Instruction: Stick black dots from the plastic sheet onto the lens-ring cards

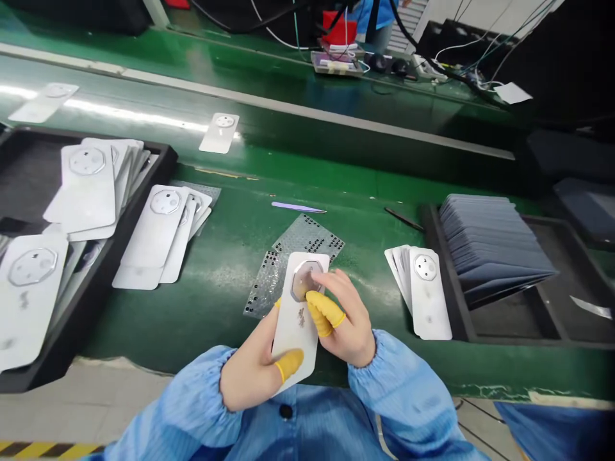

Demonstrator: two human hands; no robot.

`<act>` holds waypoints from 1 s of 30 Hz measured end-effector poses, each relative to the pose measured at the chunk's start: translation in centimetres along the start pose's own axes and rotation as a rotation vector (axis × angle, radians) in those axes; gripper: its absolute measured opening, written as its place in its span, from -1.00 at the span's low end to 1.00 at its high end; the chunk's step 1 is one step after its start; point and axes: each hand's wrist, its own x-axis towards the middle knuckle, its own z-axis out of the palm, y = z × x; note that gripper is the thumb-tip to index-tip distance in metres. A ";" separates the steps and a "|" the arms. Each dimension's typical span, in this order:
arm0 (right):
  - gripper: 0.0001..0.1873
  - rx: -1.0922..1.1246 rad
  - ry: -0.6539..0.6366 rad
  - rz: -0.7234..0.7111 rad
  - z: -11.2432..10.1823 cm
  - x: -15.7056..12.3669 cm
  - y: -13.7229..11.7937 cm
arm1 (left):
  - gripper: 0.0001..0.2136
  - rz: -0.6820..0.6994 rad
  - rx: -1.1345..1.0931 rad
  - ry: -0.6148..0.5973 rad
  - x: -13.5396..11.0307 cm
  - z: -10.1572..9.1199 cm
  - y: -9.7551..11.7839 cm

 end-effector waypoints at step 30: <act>-0.46 0.232 -0.035 0.133 0.5 -0.4 -0.6 | -0.52 -0.060 -0.026 0.182 0.3 1.2 0.1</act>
